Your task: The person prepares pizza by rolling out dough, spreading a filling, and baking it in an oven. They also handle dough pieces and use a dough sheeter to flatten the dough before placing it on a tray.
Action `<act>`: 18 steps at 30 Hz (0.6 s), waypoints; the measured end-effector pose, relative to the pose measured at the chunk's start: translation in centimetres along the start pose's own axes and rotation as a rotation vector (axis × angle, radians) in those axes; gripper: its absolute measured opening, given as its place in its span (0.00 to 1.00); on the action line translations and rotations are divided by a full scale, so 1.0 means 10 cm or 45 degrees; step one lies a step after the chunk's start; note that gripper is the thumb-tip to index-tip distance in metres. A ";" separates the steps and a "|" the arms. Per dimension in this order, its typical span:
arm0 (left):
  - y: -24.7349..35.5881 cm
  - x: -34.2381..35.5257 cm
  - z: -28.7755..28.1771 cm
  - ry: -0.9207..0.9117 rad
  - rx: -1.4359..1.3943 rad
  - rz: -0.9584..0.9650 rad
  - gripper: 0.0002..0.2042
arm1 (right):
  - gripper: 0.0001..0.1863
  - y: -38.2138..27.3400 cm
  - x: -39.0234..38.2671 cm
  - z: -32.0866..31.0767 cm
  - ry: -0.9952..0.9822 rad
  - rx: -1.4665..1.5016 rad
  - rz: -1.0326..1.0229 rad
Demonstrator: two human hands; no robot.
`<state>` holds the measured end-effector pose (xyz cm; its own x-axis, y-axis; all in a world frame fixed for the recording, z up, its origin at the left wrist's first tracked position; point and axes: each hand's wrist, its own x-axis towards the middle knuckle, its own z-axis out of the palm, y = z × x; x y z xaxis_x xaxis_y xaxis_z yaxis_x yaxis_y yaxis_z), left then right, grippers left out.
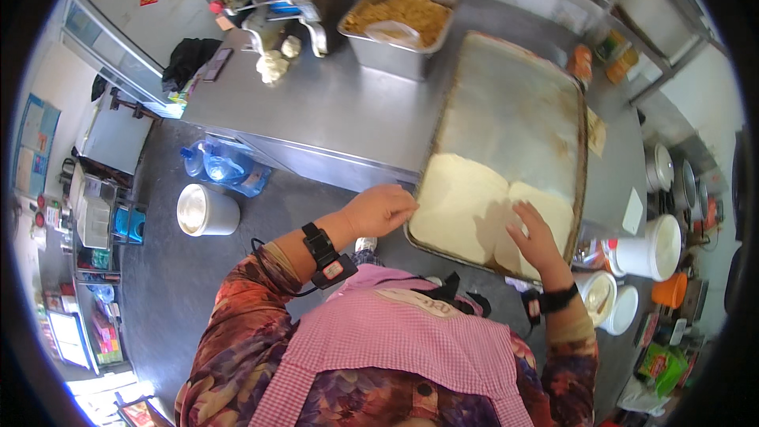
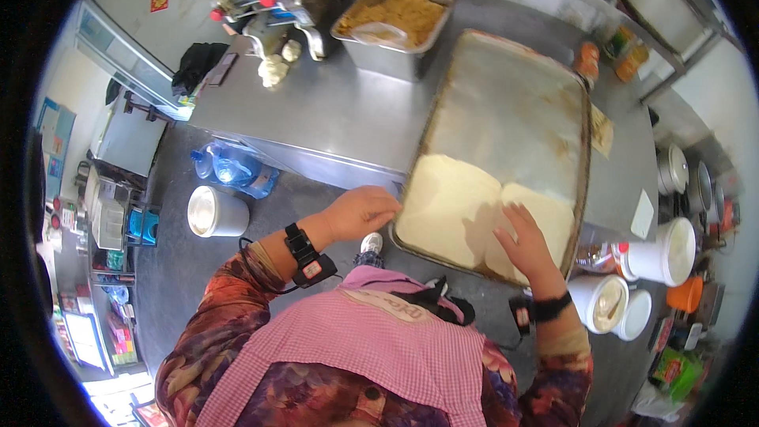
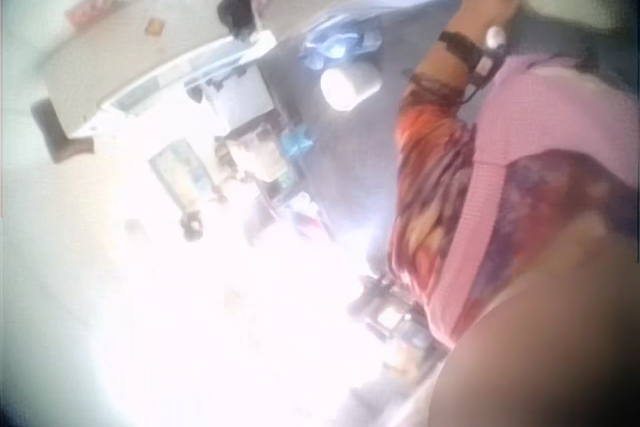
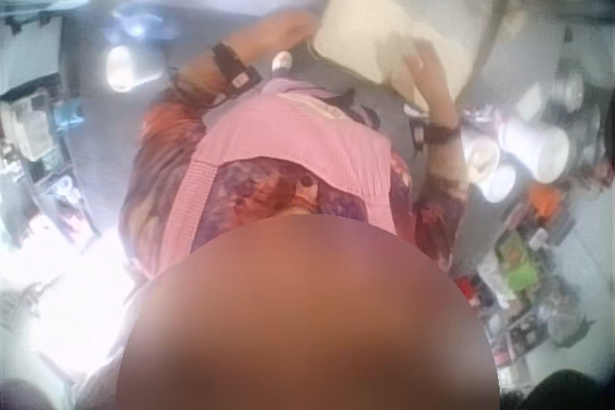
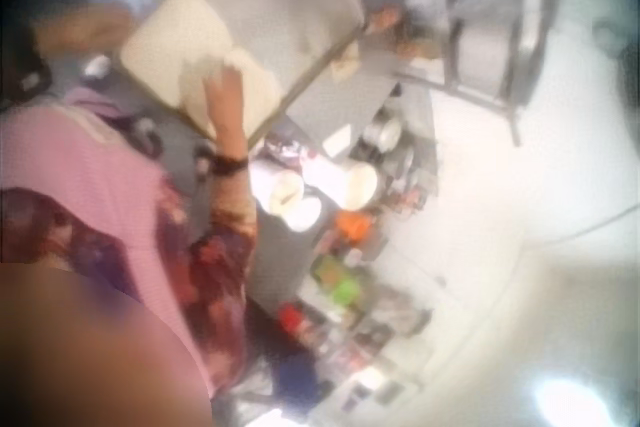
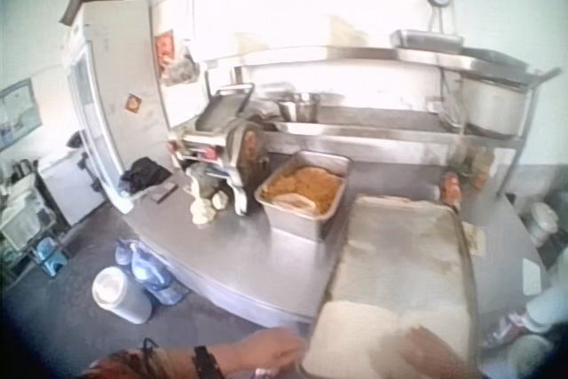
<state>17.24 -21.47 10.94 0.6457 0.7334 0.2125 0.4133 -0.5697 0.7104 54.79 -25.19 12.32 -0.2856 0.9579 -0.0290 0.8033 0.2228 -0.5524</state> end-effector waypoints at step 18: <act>-4.34 -0.37 -3.13 0.198 0.980 -0.998 0.25 | 0.19 -2.18 0.94 0.38 0.585 -0.295 0.216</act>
<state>-23.15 12.13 0.32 -0.0341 0.9994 0.0068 0.9954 0.0333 0.0901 32.61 -21.78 20.99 0.0745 0.9528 0.2945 0.9273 0.0425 -0.3719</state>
